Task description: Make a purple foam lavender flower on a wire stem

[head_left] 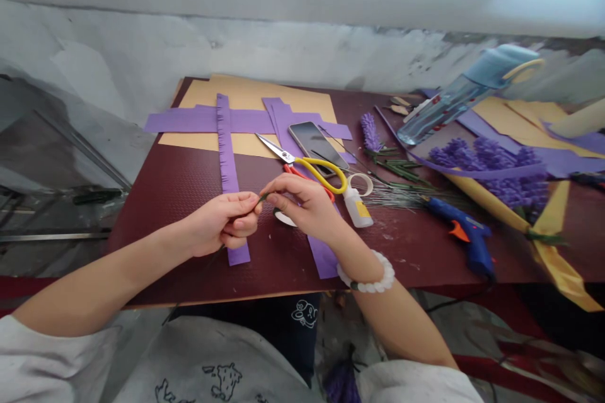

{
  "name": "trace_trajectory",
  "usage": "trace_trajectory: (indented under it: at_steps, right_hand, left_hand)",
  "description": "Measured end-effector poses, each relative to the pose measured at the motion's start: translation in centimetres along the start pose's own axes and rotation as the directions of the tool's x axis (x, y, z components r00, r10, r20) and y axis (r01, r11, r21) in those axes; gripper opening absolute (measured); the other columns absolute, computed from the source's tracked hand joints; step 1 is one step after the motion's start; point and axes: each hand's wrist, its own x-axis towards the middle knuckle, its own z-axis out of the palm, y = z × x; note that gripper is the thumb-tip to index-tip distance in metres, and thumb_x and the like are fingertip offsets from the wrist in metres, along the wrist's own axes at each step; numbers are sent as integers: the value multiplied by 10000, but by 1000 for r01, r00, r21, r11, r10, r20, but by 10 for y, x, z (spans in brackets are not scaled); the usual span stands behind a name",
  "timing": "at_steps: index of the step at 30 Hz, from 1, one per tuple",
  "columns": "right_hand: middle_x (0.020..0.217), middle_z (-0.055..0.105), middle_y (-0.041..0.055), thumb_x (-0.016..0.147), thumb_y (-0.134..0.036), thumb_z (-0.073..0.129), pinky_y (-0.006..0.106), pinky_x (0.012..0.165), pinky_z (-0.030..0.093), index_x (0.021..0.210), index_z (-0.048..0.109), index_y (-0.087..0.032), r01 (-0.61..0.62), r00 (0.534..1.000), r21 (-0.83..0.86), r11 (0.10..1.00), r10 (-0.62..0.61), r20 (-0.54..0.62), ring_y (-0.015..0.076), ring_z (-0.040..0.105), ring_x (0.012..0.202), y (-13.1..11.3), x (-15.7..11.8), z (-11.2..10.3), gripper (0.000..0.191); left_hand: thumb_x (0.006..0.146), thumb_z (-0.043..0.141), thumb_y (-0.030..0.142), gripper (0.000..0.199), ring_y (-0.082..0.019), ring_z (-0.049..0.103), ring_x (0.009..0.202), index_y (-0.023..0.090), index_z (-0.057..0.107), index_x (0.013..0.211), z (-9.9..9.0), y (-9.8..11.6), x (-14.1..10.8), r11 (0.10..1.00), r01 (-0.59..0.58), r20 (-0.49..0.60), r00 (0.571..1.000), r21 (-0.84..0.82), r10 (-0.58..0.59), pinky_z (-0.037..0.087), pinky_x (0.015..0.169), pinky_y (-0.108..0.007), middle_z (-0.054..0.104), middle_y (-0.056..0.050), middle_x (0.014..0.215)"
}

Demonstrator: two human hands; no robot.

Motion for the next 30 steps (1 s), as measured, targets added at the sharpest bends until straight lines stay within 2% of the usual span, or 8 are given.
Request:
trace_trajectory:
  at_steps: [3,6,10,16,20,25,30]
  right_hand:
    - [814,664,20,875,-147,557,268,676,487,881,641,-195,-5,1000,21,1000,5,-15,126,601,743,1,0,1,97]
    - [802,662,20,866,-150,573,266,671,483,862,641,-192,-3,999,40,999,5,-41,123,595,731,2,0,3,80]
    - [793,663,18,852,-154,592,262,667,479,840,640,-194,-17,997,53,998,21,-70,121,593,725,3,0,4,63]
    - [817,679,20,851,-206,597,278,686,492,835,651,-205,-82,994,101,992,89,-61,132,607,750,2,0,3,57]
    - [821,680,19,847,-197,603,274,691,499,833,650,-205,-81,994,152,985,91,-61,130,618,761,1,0,4,49]
    - [779,661,8,842,-167,601,263,671,492,807,630,-202,-67,995,148,987,76,-57,121,606,729,1,0,4,57]
    - [755,646,7,840,-162,600,251,648,481,787,615,-188,-67,995,129,989,77,-71,108,583,694,1,0,4,61]
  left_hand:
    - [934,433,321,246,-46,98,407,173,485,744,1,1,-2,1000,3,-28,1000,10,-2,141,307,-83,260,90,443]
    - [906,502,279,165,-48,81,409,196,455,771,0,1,-3,1000,-4,2,1000,0,4,131,302,-78,258,101,443]
    - [889,532,243,207,-44,73,395,206,401,733,-5,-1,0,999,-24,44,999,-40,26,135,291,-77,274,107,441]
    - [903,508,270,154,-36,93,366,184,494,776,-12,-5,5,998,-33,124,992,-50,39,169,286,-86,329,95,433]
    - [933,437,254,209,-34,112,367,169,506,755,-7,-4,3,999,-19,88,996,-39,22,184,292,-86,372,73,452]
    - [939,389,238,241,-42,100,400,162,496,737,-1,-2,2,999,27,29,999,-26,-26,173,300,-79,313,79,447]
    - [890,520,258,166,-44,102,404,193,459,750,-1,-2,2,1000,-18,26,1000,3,18,159,300,-72,281,98,443]
